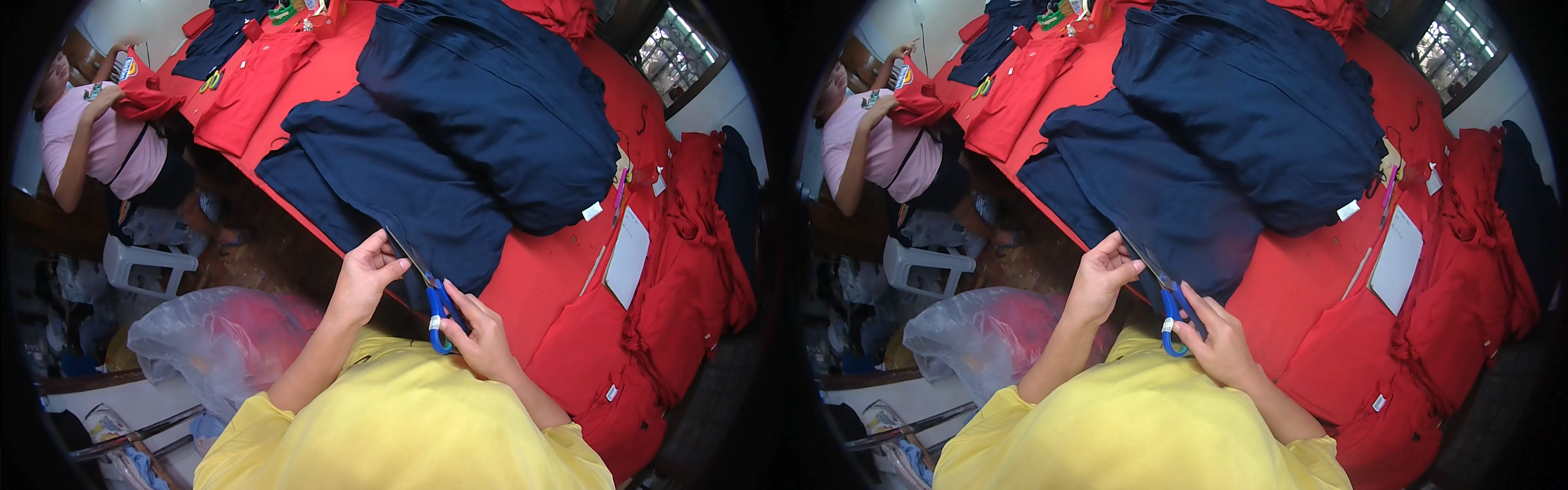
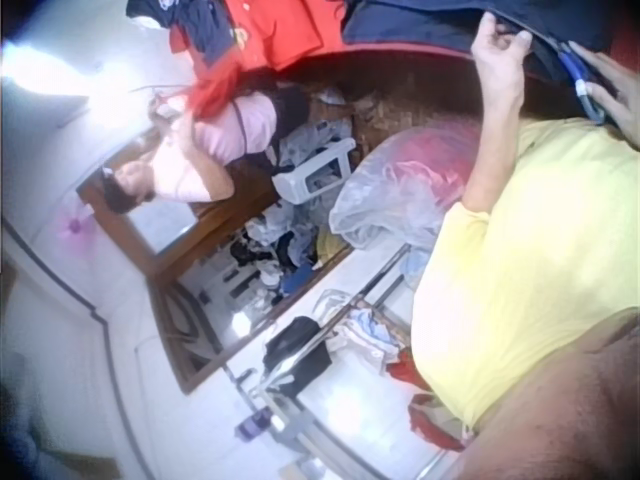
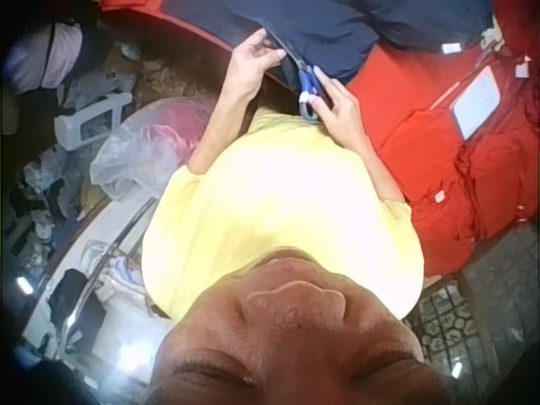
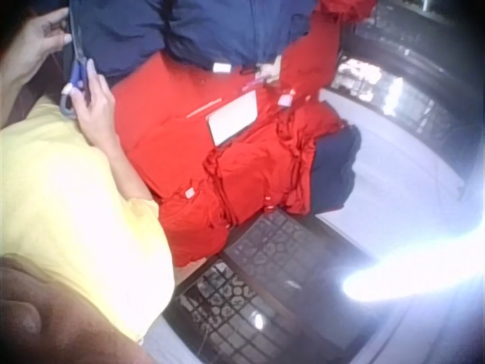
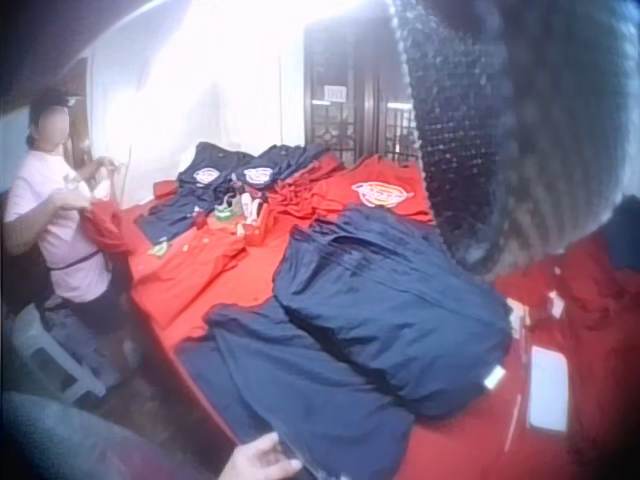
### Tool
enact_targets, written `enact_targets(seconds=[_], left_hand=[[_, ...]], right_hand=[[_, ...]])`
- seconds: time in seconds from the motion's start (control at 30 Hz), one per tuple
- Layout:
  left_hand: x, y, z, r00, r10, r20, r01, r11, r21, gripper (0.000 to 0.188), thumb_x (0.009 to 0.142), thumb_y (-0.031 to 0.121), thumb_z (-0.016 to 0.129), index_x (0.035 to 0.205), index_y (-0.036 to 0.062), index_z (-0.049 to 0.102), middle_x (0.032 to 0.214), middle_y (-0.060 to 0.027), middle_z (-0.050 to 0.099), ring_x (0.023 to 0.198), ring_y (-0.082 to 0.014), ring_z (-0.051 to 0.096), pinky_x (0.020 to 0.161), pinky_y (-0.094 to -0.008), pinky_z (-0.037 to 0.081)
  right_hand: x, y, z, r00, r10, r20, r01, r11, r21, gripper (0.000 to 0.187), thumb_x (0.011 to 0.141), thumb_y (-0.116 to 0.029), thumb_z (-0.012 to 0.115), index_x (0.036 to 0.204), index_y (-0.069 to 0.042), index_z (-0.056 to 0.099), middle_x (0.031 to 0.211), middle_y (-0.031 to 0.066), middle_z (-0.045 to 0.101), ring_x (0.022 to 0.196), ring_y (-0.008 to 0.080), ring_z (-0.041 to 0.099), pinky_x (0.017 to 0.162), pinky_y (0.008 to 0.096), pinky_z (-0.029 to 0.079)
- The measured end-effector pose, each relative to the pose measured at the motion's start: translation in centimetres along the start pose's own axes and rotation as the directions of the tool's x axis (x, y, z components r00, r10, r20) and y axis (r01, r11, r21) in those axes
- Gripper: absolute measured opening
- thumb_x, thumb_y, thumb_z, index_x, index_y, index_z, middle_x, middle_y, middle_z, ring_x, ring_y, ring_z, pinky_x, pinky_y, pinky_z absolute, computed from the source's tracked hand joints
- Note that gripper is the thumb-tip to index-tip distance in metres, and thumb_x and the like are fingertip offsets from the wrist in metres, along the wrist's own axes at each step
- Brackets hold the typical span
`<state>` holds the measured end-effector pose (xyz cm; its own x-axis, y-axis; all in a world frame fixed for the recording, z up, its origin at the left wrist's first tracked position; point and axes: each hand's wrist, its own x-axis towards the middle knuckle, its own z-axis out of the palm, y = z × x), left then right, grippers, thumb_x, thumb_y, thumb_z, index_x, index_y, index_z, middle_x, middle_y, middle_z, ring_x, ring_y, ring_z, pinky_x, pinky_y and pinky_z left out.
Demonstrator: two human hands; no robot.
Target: The person uses shears to cut off tags or loose threads from a stack of navy blue shirts on a work table, flipping through the shirts one by one.
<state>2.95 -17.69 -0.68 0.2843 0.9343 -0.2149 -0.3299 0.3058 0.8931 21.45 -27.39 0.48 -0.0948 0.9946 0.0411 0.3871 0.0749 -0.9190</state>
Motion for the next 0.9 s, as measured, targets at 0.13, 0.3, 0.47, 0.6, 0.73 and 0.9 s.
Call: enact_targets(seconds=[0.13, 0.3, 0.47, 0.6, 0.73, 0.9], left_hand=[[-0.2, 0.1, 0.2, 0.999, -0.034, 0.001, 0.034, 0.999, 0.016, 0.046, 0.082, -0.007, 0.063, 0.126, -0.0027, 0.053, 0.104, -0.0050, 0.062, 0.091, -0.0090, 0.060, 0.080, -0.0227, 0.049], [1.0, -0.6, -0.8, 0.995, 0.011, -0.099, -0.024, 0.991, -0.134, 0.036, 0.084, -0.003, 0.062, 0.120, -0.0038, 0.058, 0.099, -0.0029, 0.060, 0.089, -0.0067, 0.056, 0.079, -0.0222, 0.045], [0.8, 1.1, -0.4, 1.000, -0.008, -0.030, 0.007, 1.000, -0.013, 0.030, 0.086, -0.002, 0.060, 0.116, -0.0031, 0.058, 0.096, -0.0015, 0.060, 0.086, -0.0072, 0.055, 0.078, -0.0225, 0.045], [0.9, 1.4, -0.5, 1.000, -0.019, 0.011, 0.019, 1.000, -0.002, 0.034, 0.086, -0.002, 0.059, 0.120, -0.0026, 0.056, 0.098, -0.0020, 0.061, 0.089, -0.0087, 0.056, 0.081, -0.0243, 0.046], [1.9, 1.6, -0.9, 0.999, -0.019, -0.029, 0.016, 0.996, -0.086, 0.035, 0.087, -0.001, 0.059, 0.122, -0.0022, 0.056, 0.100, -0.0027, 0.061, 0.090, -0.0096, 0.058, 0.082, -0.0255, 0.047], [2.3, 1.9, -2.1, 0.999, -0.021, 0.031, 0.021, 1.000, 0.005, 0.042, 0.088, -0.002, 0.057, 0.129, -0.0019, 0.050, 0.112, -0.0059, 0.061, 0.098, -0.0139, 0.060, 0.088, -0.0284, 0.048]], right_hand=[[0.5, 1.3, 0.2, 0.995, 0.098, 0.019, -0.099, 0.992, 0.082, 0.048, 0.088, -0.008, 0.062, 0.134, -0.001, 0.050, 0.089, 0.0113, 0.061, 0.072, 0.0170, 0.061, 0.068, 0.0292, 0.050], [0.5, 2.2, 0.0, 0.980, 0.185, 0.080, -0.194, 0.971, 0.141, 0.050, 0.087, -0.012, 0.065, 0.133, -0.001, 0.051, 0.092, 0.0133, 0.062, 0.077, 0.0204, 0.062, 0.070, 0.0300, 0.050], [1.9, 1.0, -0.2, 0.996, 0.053, 0.078, -0.059, 0.995, 0.075, 0.048, 0.088, -0.010, 0.064, 0.133, -0.002, 0.051, 0.099, 0.0146, 0.064, 0.082, 0.0194, 0.064, 0.072, 0.0292, 0.051], [2.7, 1.9, 0.5, 0.993, 0.100, 0.058, -0.111, 0.961, 0.254, 0.049, 0.087, -0.010, 0.064, 0.134, -0.002, 0.050, 0.102, 0.0155, 0.065, 0.082, 0.0179, 0.063, 0.074, 0.0279, 0.051], [2.8, 2.3, 0.2, 0.981, 0.169, 0.097, -0.185, 0.964, 0.190, 0.050, 0.087, -0.009, 0.065, 0.135, -0.002, 0.050, 0.103, 0.0154, 0.065, 0.083, 0.0169, 0.063, 0.076, 0.0282, 0.052], [3.5, 2.3, 0.9, 0.998, -0.010, 0.066, -0.003, 0.982, 0.189, 0.051, 0.087, -0.009, 0.065, 0.134, 0.000, 0.049, 0.102, 0.0148, 0.064, 0.084, 0.0172, 0.063, 0.077, 0.0289, 0.051]])
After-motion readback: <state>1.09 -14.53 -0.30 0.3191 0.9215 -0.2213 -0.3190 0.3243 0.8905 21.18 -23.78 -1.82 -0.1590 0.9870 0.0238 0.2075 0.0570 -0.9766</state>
